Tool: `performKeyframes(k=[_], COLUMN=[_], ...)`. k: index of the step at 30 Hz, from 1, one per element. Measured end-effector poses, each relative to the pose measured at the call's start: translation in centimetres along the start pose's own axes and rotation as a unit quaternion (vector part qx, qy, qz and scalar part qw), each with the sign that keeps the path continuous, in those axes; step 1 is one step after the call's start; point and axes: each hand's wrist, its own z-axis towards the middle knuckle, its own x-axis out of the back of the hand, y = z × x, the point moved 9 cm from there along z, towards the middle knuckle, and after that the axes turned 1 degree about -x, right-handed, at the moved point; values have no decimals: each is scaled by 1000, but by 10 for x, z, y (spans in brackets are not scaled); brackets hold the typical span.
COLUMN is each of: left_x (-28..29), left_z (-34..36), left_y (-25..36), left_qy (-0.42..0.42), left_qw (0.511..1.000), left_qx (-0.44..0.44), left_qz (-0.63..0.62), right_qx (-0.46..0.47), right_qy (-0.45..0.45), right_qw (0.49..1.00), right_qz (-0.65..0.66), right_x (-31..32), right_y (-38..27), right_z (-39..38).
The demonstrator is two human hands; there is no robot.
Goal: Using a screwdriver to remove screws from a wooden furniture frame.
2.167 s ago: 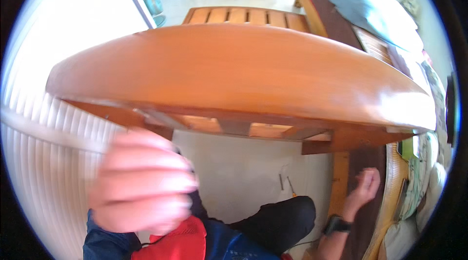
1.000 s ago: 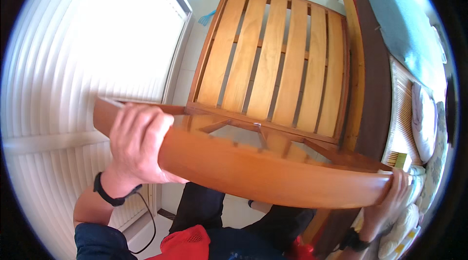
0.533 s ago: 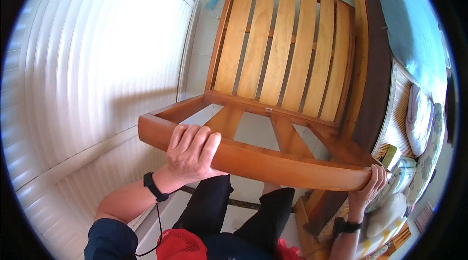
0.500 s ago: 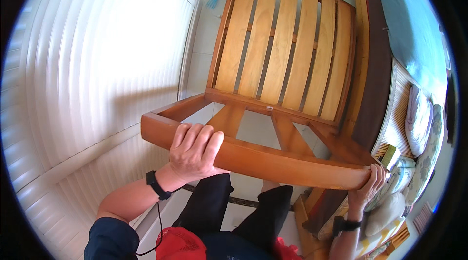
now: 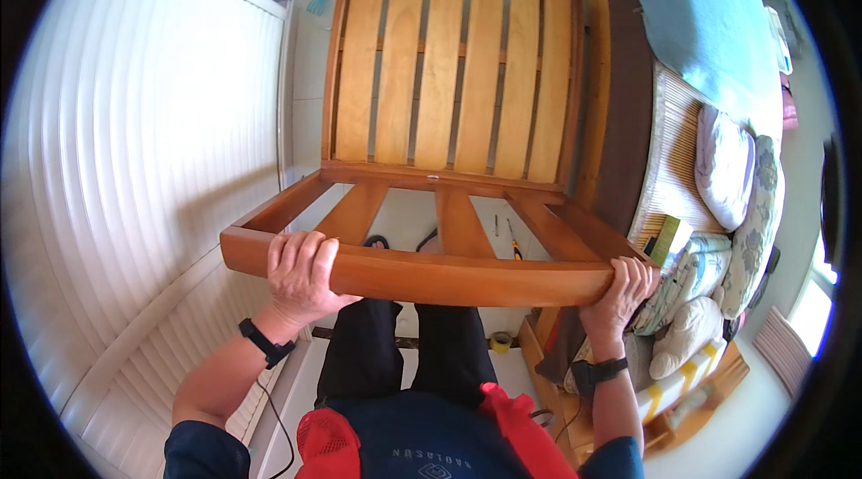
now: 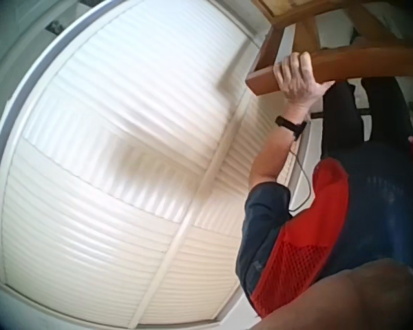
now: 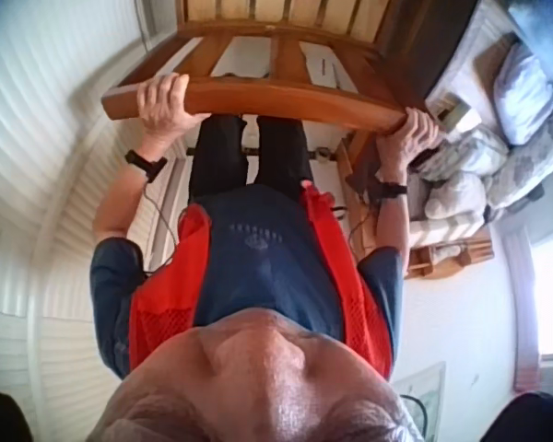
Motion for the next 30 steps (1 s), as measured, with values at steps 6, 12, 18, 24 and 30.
performKeyframes(k=[6, 12, 18, 24, 30], left_x=[-11, -165, -365, -464, -489], left_z=[48, 146, 152, 145, 186], left_y=[-19, -48, -15, 35, 85], left_qy=[-230, -400, -531, -562, -414], left_qw=[933, 875, 826, 820, 837], left_qx=[47, 100, 55, -79, -355], left_qz=[-272, -254, -184, -82, 47], right_qx=[3, 162, 218, 199, 211], right_qy=[-137, -246, -254, -279, -285], right_qw=[991, 951, 927, 930, 923], right_qz=[5, 98, 168, 131, 147], right_x=[11, -13, -24, -50, -57], right_y=[-30, -101, -145, -144, -140], right_z=[29, 53, 66, 67, 68])
